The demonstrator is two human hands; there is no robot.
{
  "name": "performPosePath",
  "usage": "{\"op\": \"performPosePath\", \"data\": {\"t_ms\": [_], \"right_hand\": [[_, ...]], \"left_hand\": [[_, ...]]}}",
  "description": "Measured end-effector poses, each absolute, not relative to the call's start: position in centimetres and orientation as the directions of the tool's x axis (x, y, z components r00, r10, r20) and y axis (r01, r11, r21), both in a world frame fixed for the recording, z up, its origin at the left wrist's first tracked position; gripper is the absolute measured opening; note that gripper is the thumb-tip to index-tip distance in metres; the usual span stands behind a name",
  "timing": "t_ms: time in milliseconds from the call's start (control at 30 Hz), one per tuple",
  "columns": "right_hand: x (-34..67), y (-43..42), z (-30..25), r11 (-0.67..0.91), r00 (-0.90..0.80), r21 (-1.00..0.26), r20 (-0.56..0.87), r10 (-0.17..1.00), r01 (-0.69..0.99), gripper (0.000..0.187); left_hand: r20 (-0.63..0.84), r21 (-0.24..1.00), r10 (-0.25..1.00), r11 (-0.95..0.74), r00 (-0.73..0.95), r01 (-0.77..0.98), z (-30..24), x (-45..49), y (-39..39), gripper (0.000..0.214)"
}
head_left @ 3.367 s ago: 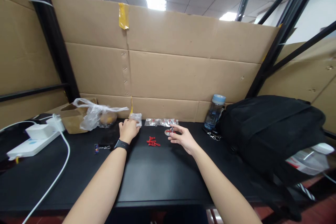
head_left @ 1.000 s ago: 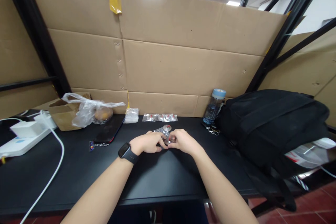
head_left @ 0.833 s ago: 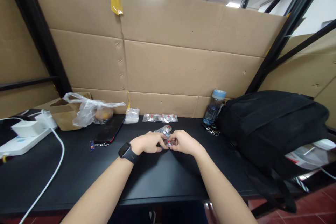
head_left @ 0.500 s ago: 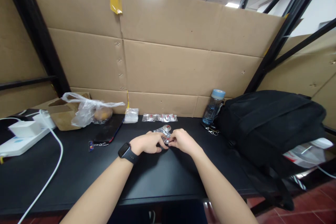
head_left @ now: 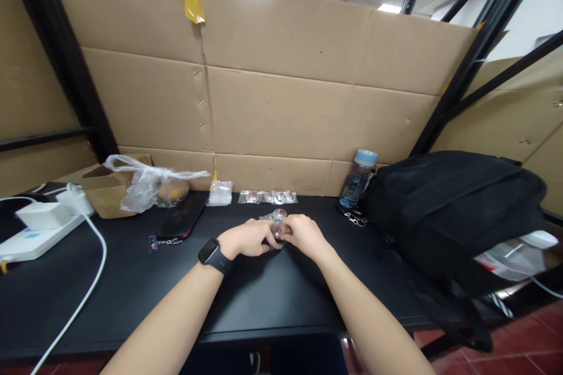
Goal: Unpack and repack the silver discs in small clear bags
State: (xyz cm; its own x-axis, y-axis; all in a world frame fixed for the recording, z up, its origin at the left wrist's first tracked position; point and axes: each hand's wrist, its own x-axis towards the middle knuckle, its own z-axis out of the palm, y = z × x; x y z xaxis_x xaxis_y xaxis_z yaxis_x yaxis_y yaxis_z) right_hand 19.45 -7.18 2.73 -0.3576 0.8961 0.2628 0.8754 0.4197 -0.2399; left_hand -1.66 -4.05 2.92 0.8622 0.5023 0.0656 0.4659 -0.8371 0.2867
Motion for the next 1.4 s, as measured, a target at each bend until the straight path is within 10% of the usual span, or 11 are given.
{"op": "performPosePath", "data": {"t_ms": [567, 933, 1400], "right_hand": [[17.4, -5.1, 0.8, 0.235, -0.210, -0.008, 0.424, 0.881, 0.972, 0.034], [20.0, -5.5, 1.6, 0.390, -0.316, -0.157, 0.358, 0.879, 0.907, 0.029], [18.7, -5.2, 1.0, 0.318, -0.247, -0.204, 0.308, 0.919, 0.926, 0.028]], "left_hand": [[0.015, 0.275, 0.527, -0.819, 0.850, 0.503, 2.8, -1.5, -4.2, 0.047], [0.166, 0.200, 0.761, -0.649, 0.628, 0.734, 3.0, -2.3, -3.0, 0.032], [0.094, 0.251, 0.716, -0.689, 0.691, 0.680, 2.4, -1.8, -2.7, 0.025]]}}
